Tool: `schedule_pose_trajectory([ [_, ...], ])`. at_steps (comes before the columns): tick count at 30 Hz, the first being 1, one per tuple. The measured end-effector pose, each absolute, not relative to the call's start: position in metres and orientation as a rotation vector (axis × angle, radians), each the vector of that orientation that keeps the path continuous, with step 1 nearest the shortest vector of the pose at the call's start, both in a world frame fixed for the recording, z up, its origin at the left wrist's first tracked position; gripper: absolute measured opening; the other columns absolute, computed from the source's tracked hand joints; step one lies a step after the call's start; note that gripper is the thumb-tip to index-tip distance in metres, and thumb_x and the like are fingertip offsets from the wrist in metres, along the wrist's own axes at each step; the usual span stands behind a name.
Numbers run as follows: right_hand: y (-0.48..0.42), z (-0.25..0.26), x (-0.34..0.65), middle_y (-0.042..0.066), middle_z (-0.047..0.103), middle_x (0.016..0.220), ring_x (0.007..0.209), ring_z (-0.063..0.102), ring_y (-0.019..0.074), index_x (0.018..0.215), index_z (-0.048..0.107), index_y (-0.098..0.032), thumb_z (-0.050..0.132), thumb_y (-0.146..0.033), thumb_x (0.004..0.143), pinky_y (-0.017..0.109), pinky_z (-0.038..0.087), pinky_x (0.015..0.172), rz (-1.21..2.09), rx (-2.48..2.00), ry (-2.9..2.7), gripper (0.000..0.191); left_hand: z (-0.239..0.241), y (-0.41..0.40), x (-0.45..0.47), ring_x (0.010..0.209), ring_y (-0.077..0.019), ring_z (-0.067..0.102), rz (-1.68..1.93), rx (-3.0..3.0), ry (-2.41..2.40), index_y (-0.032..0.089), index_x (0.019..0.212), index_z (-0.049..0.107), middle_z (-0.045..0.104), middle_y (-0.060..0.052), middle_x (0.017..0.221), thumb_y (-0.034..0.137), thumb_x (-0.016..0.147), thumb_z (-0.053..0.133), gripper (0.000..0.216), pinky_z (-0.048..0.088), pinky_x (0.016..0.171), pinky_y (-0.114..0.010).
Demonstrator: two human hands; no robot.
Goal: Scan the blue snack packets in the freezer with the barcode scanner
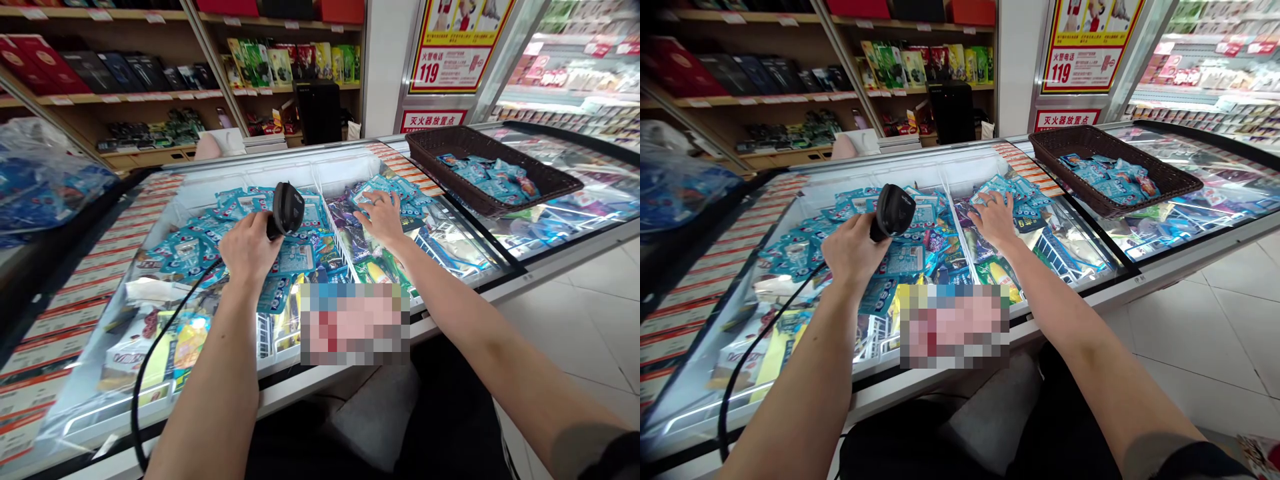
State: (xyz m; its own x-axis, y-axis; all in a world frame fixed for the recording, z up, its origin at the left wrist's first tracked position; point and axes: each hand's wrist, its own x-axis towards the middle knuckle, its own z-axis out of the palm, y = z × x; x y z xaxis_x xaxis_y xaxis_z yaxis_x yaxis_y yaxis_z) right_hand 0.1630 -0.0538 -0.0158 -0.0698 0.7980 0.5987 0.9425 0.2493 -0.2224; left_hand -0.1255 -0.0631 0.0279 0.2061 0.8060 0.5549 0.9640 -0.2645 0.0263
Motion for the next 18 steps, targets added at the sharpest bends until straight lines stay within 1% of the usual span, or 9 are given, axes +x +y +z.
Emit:
schedule_pose_trajectory([
  [4,-0.061,-0.008,0.146,0.004,0.057,0.134,0.127,0.041,0.0274,0.119,0.065,-0.025,0.046,-0.045,0.093,0.053,0.028,0.107,-0.071,-1.335,-2.185,0.037,0.027,-0.062,-0.127,0.099,-0.0288,0.060,-0.702,-2.172,-1.670,0.024,0.114,0.058,0.066,-0.010,0.107,0.041,0.085,0.047,0.035,0.040,0.073,-0.036],
  [6,-0.064,-0.006,0.137,0.002,0.054,0.138,0.127,0.042,0.0249,0.125,0.061,-0.028,0.044,-0.045,0.095,0.050,0.032,0.106,0.045,-1.198,-2.331,0.038,0.027,-0.062,-0.127,0.099,-0.0290,0.060,-0.702,-2.177,-1.687,0.023,0.114,0.058,0.066,-0.011,0.106,0.040,0.085,0.047,0.035,0.040,0.074,-0.036],
  [9,-0.067,-0.005,0.131,0.000,0.048,0.143,0.127,0.042,0.0250,0.129,0.057,-0.029,0.042,-0.044,0.096,0.050,0.033,0.105,0.109,-1.092,-2.468,0.040,0.027,-0.062,-0.126,0.100,-0.0293,0.059,-0.688,-2.157,-1.703,0.023,0.112,0.059,0.066,-0.011,0.105,0.040,0.085,0.047,0.035,0.040,0.074,-0.036],
  [13,-0.067,-0.007,0.130,-0.002,0.042,0.148,0.127,0.040,0.0277,0.130,0.056,-0.031,0.041,-0.047,0.095,0.052,0.033,0.103,0.059,-1.076,-2.532,0.041,0.028,-0.063,-0.125,0.100,-0.0286,0.059,-0.672,-2.148,-1.685,0.023,0.113,0.058,0.066,-0.010,0.105,0.040,0.085,0.046,0.035,0.040,0.074,-0.035],
  [16,-0.064,-0.010,0.128,-0.004,0.041,0.149,0.127,0.039,0.0279,0.133,0.053,-0.032,0.040,-0.048,0.095,0.050,0.033,0.103,0.019,-1.100,-2.536,0.043,0.028,-0.064,-0.124,0.099,-0.0287,0.059,-0.663,-2.152,-1.667,0.023,0.113,0.058,0.066,-0.010,0.104,0.040,0.084,0.047,0.036,0.040,0.073,-0.035],
  [18,-0.063,-0.011,0.127,-0.003,0.044,0.147,0.126,0.041,0.0278,0.134,0.052,-0.031,0.040,-0.049,0.095,0.050,0.034,0.103,0.012,-1.133,-2.506,0.045,0.028,-0.064,-0.124,0.099,-0.0288,0.059,-0.664,-2.157,-1.664,0.023,0.114,0.059,0.066,-0.010,0.104,0.040,0.084,0.048,0.036,0.040,0.073,-0.035],
])
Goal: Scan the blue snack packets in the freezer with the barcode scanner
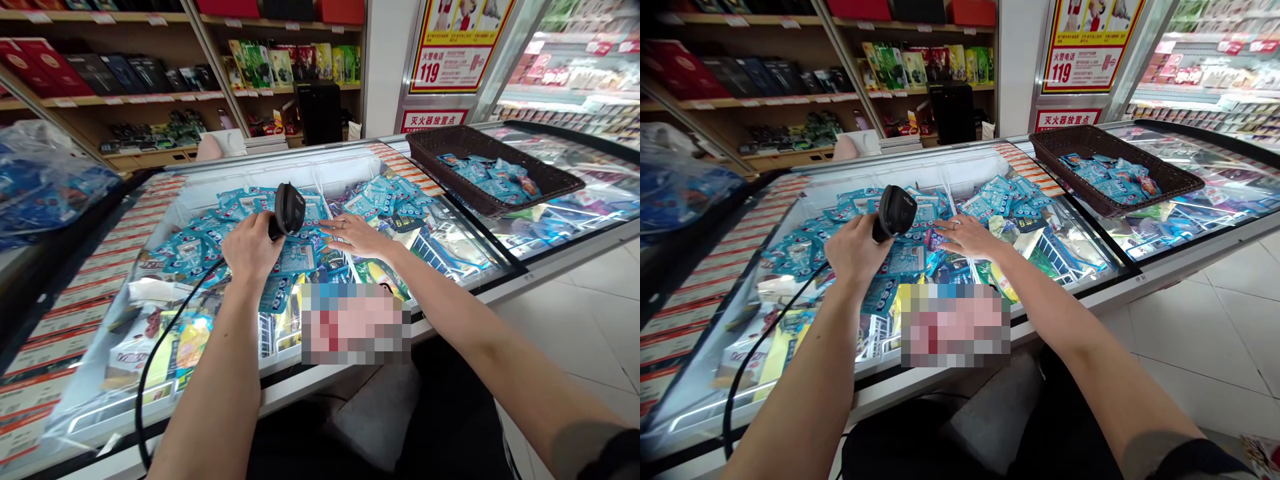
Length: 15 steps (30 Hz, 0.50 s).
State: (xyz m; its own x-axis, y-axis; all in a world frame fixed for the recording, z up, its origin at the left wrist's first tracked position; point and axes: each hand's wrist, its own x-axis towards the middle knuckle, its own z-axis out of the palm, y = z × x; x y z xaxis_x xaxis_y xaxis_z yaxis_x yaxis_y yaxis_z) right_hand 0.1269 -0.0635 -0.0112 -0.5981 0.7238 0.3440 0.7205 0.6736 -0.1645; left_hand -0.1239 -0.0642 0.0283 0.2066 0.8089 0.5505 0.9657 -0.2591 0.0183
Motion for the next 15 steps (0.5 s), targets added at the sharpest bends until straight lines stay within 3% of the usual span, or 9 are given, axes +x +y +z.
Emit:
schedule_pose_trajectory([
  [9,-0.056,-0.010,0.139,0.008,0.063,0.119,0.113,0.054,0.0231,0.117,0.063,-0.022,0.035,-0.051,0.096,0.041,0.041,0.102,0.069,-1.331,-1.963,0.046,0.028,-0.063,-0.125,0.100,-0.0293,0.059,-0.690,-2.163,-1.691,0.023,0.113,0.059,0.065,-0.010,0.106,0.039,0.084,0.048,0.035,0.040,0.075,-0.036],
  [11,-0.056,-0.010,0.140,0.007,0.060,0.127,0.118,0.051,0.0225,0.123,0.059,-0.023,0.034,-0.052,0.096,0.041,0.038,0.104,0.093,-1.268,-1.990,0.047,0.028,-0.063,-0.125,0.101,-0.0292,0.059,-0.690,-2.171,-1.687,0.023,0.113,0.058,0.065,-0.010,0.106,0.038,0.084,0.048,0.035,0.040,0.076,-0.036],
  [15,-0.061,-0.010,0.135,0.000,0.037,0.151,0.135,0.035,0.0241,0.141,0.040,-0.032,0.036,-0.058,0.093,0.046,0.030,0.111,0.123,-1.127,-2.331,0.055,0.027,-0.062,-0.126,0.101,-0.0289,0.059,-0.699,-2.183,-1.684,0.023,0.114,0.058,0.065,-0.010,0.107,0.038,0.083,0.049,0.035,0.040,0.077,-0.036],
])
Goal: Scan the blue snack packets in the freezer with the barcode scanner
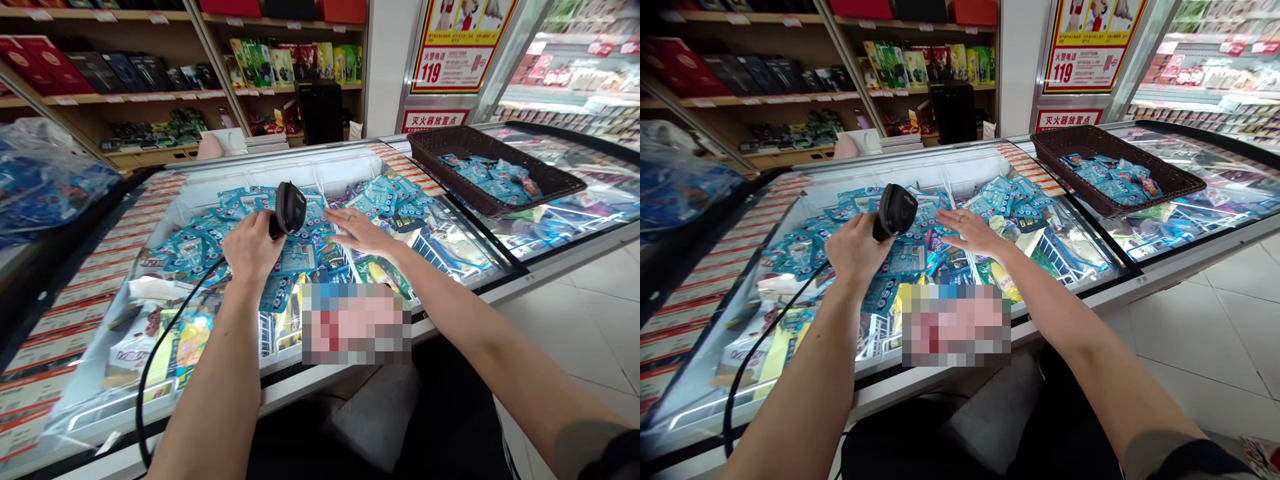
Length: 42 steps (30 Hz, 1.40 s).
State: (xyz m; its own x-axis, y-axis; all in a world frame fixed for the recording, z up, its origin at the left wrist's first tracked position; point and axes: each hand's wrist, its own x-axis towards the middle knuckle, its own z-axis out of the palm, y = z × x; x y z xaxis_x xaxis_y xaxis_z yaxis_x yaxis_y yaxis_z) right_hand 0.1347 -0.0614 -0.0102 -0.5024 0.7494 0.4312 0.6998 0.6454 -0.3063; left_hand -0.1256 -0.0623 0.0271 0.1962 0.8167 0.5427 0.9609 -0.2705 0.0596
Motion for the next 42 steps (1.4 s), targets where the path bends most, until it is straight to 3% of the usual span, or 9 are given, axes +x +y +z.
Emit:
schedule_pose_trajectory([
  [4,-0.062,-0.009,0.129,-0.002,0.047,0.145,0.135,0.037,0.0258,0.136,0.048,-0.032,0.032,-0.059,0.094,0.046,0.028,0.109,0.080,-1.132,-2.471,0.053,0.026,-0.061,-0.125,0.103,-0.0284,0.059,-0.717,-2.176,-1.706,0.021,0.115,0.058,0.065,-0.010,0.108,0.038,0.083,0.050,0.037,0.040,0.078,-0.035],
  [7,-0.059,-0.005,0.131,0.004,0.065,0.121,0.114,0.055,0.0223,0.116,0.065,-0.024,0.024,-0.055,0.097,0.039,0.036,0.101,0.050,-1.254,-2.369,0.054,0.025,-0.061,-0.126,0.103,-0.0280,0.059,-0.722,-2.172,-1.717,0.022,0.115,0.059,0.065,-0.010,0.109,0.039,0.083,0.051,0.037,0.040,0.078,-0.034],
  [10,-0.058,-0.005,0.137,0.008,0.069,0.100,0.098,0.059,0.0224,0.103,0.069,-0.019,0.025,-0.056,0.097,0.037,0.041,0.091,-0.020,-1.444,-2.195,0.058,0.024,-0.060,-0.126,0.103,-0.0282,0.059,-0.721,-2.157,-1.711,0.022,0.114,0.059,0.065,-0.010,0.108,0.040,0.083,0.051,0.036,0.040,0.076,-0.035],
  [17,-0.059,-0.012,0.139,0.015,0.057,0.121,0.116,0.046,0.0330,0.124,0.060,-0.017,0.048,-0.071,0.080,0.046,0.040,0.095,-0.187,-1.651,-2.094,0.070,0.026,-0.062,-0.125,0.101,-0.0284,0.060,-0.698,-2.146,-1.705,0.021,0.112,0.059,0.066,-0.010,0.105,0.041,0.083,0.050,0.036,0.039,0.075,-0.035],
  [21,-0.056,-0.013,0.140,0.012,0.054,0.129,0.122,0.042,0.0338,0.124,0.061,-0.020,0.054,-0.071,0.077,0.048,0.035,0.103,-0.090,-1.656,-2.099,0.070,0.026,-0.062,-0.125,0.099,-0.0283,0.060,-0.692,-2.156,-1.671,0.021,0.113,0.059,0.066,-0.010,0.105,0.041,0.083,0.050,0.037,0.039,0.074,-0.034],
  [24,-0.054,-0.013,0.143,0.008,0.048,0.141,0.122,0.042,0.0345,0.138,0.048,-0.024,0.056,-0.069,0.077,0.051,0.035,0.102,0.007,-1.603,-2.147,0.076,0.025,-0.063,-0.125,0.099,-0.0291,0.060,-0.697,-2.172,-1.657,0.022,0.113,0.059,0.066,-0.010,0.105,0.042,0.083,0.049,0.037,0.039,0.074,-0.035],
  [30,-0.054,-0.009,0.144,0.011,0.055,0.131,0.120,0.047,0.0325,0.140,0.044,-0.024,0.072,-0.058,0.069,0.049,0.039,0.100,0.218,-1.575,-2.081,0.084,0.025,-0.062,-0.125,0.099,-0.0295,0.060,-0.668,-2.185,-1.657,0.022,0.114,0.058,0.065,-0.011,0.106,0.040,0.083,0.050,0.037,0.039,0.074,-0.036],
  [37,-0.052,-0.006,0.153,0.007,0.061,0.113,0.105,0.058,0.0258,0.109,0.058,-0.020,0.075,-0.042,0.070,0.041,0.046,0.090,0.428,-1.462,-1.713,0.049,0.024,-0.062,-0.125,0.096,-0.0283,0.061,-0.648,-2.187,-1.612,0.023,0.113,0.059,0.066,-0.009,0.103,0.040,0.083,0.049,0.035,0.038,0.071,-0.034],
  [42,-0.040,-0.014,0.160,0.004,0.064,0.098,0.081,0.060,0.0208,0.100,0.052,-0.022,0.066,-0.053,0.075,0.042,0.050,0.081,0.391,-1.370,-1.521,0.042,0.026,-0.063,-0.124,0.096,-0.0269,0.061,-0.589,-2.238,-1.541,0.023,0.111,0.061,0.067,-0.008,0.101,0.040,0.084,0.048,0.034,0.038,0.070,-0.033],
])
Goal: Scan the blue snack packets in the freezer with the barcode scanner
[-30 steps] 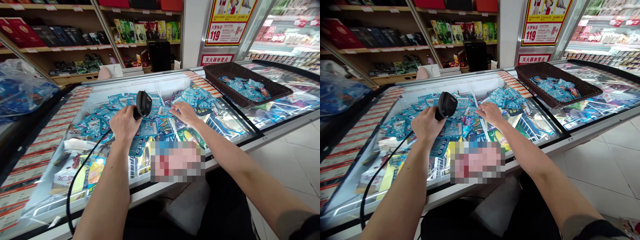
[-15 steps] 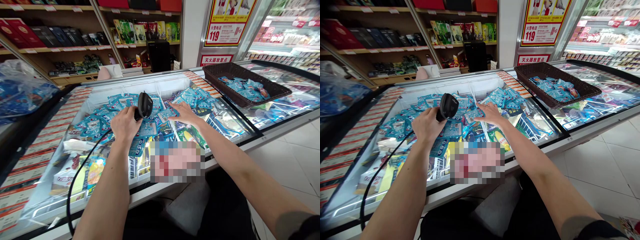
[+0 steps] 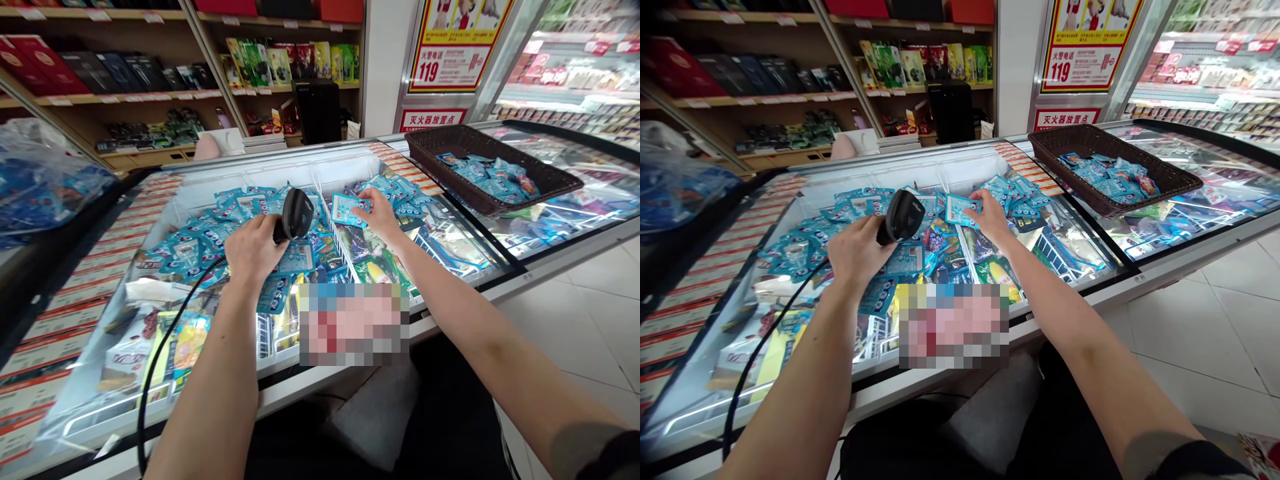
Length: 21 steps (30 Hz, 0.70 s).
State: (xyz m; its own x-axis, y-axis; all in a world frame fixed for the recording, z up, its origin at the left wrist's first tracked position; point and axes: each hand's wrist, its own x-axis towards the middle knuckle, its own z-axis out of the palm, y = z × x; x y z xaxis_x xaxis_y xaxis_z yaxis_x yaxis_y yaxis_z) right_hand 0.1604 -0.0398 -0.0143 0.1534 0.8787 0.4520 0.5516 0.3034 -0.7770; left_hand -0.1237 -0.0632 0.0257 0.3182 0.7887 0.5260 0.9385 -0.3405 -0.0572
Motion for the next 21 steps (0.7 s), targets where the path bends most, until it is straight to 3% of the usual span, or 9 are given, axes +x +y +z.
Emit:
schedule_pose_trajectory([
  [5,-0.033,-0.020,0.165,0.005,0.064,0.098,0.084,0.061,0.0203,0.099,0.050,-0.022,0.061,-0.057,0.078,0.038,0.051,0.074,0.318,-1.328,-1.419,0.042,0.025,-0.064,-0.121,0.095,-0.0261,0.062,-0.497,-2.349,-1.388,0.024,0.111,0.062,0.068,-0.007,0.099,0.040,0.085,0.047,0.034,0.038,0.068,-0.033],
  [12,-0.038,-0.014,0.164,0.008,0.065,0.114,0.102,0.063,0.0227,0.113,0.055,-0.020,0.057,-0.052,0.081,0.035,0.054,0.076,0.345,-1.235,-1.473,0.045,0.025,-0.065,-0.118,0.099,-0.0275,0.062,-0.493,-2.387,-1.388,0.024,0.113,0.062,0.068,-0.008,0.102,0.039,0.085,0.046,0.035,0.041,0.071,-0.034],
  [21,-0.041,-0.010,0.160,0.007,0.069,0.102,0.092,0.065,0.0218,0.100,0.059,-0.018,0.060,-0.052,0.078,0.035,0.055,0.073,0.377,-1.257,-1.418,0.041,0.024,-0.064,-0.118,0.098,-0.0274,0.063,-0.469,-2.408,-1.358,0.024,0.114,0.061,0.068,-0.007,0.103,0.040,0.085,0.048,0.036,0.041,0.070,-0.034],
])
